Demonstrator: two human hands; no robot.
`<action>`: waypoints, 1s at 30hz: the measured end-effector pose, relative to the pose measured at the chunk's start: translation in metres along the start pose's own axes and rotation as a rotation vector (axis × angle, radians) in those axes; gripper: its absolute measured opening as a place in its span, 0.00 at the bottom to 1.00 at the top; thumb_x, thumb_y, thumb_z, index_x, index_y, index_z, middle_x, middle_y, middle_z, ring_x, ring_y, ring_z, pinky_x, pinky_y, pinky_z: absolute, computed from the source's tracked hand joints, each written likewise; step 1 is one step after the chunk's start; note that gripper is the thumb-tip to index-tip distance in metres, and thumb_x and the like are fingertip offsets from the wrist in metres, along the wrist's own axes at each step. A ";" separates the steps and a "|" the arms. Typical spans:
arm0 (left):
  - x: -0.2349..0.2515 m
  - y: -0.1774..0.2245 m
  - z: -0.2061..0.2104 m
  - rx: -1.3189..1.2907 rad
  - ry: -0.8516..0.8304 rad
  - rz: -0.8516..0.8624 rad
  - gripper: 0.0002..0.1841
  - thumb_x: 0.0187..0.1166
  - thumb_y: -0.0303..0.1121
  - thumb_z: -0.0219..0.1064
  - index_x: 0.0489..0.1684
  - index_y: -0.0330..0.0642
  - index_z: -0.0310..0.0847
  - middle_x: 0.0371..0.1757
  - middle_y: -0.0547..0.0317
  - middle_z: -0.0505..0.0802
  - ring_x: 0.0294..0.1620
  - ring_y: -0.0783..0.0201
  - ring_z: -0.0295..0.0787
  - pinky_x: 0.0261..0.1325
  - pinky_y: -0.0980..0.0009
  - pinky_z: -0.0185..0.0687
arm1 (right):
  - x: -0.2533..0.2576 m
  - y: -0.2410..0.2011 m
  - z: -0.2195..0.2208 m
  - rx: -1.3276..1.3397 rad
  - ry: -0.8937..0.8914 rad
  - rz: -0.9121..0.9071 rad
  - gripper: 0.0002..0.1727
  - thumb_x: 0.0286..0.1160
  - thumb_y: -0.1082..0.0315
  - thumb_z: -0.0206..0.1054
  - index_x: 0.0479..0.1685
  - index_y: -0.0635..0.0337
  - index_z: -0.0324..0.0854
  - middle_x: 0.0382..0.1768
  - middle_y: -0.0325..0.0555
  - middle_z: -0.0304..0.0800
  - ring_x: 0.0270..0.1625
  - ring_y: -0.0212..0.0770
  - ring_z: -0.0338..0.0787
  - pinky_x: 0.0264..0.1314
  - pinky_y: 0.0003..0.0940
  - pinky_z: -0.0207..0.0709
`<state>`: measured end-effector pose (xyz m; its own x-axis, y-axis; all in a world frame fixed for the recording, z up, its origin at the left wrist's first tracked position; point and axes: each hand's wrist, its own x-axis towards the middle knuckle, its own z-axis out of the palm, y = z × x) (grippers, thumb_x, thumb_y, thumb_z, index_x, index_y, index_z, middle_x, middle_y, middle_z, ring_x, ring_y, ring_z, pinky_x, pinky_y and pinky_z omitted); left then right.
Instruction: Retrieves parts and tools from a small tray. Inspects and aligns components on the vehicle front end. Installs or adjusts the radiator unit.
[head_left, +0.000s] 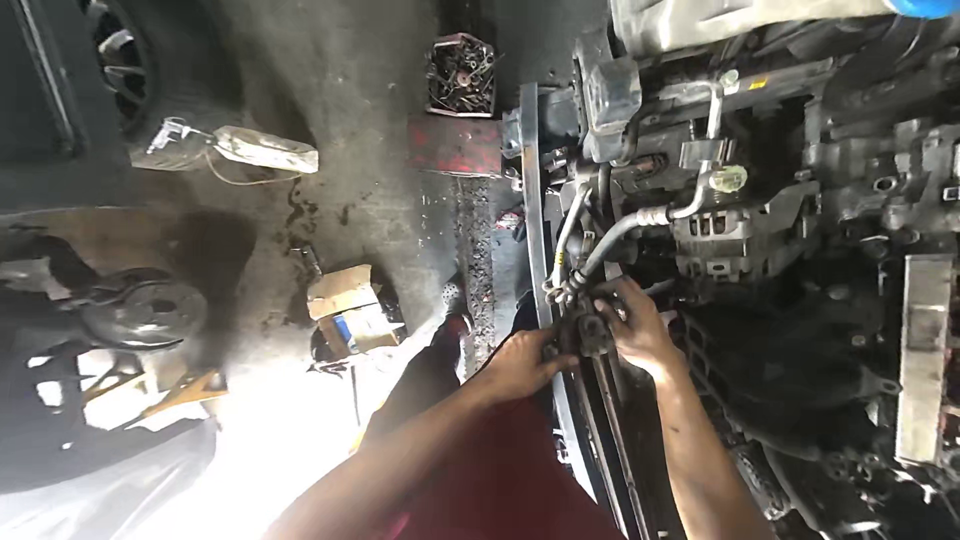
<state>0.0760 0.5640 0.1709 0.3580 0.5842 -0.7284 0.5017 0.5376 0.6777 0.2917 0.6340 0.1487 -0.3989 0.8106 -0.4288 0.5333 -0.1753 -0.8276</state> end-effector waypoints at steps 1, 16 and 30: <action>0.000 0.000 0.000 0.003 -0.003 0.001 0.29 0.83 0.50 0.67 0.73 0.35 0.80 0.57 0.47 0.94 0.58 0.56 0.94 0.69 0.52 0.85 | 0.000 0.000 0.000 0.006 0.003 -0.010 0.13 0.81 0.67 0.65 0.55 0.65 0.86 0.55 0.55 0.88 0.58 0.43 0.89 0.64 0.40 0.84; 0.000 -0.001 0.000 0.010 -0.006 0.007 0.30 0.84 0.51 0.66 0.74 0.35 0.79 0.58 0.46 0.94 0.59 0.55 0.93 0.70 0.53 0.84 | 0.001 0.005 0.002 0.011 0.038 -0.102 0.11 0.78 0.70 0.65 0.53 0.65 0.88 0.54 0.53 0.90 0.56 0.40 0.90 0.63 0.36 0.86; 0.002 0.005 -0.004 0.068 -0.035 -0.003 0.31 0.85 0.52 0.65 0.76 0.35 0.78 0.61 0.42 0.93 0.63 0.50 0.91 0.73 0.46 0.80 | 0.002 0.004 -0.002 0.023 0.003 -0.142 0.17 0.82 0.67 0.64 0.64 0.67 0.81 0.58 0.53 0.89 0.56 0.38 0.91 0.64 0.37 0.85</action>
<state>0.0755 0.5698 0.1732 0.3829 0.5604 -0.7344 0.5551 0.4959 0.6678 0.2944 0.6363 0.1449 -0.4668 0.8298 -0.3058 0.4545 -0.0715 -0.8879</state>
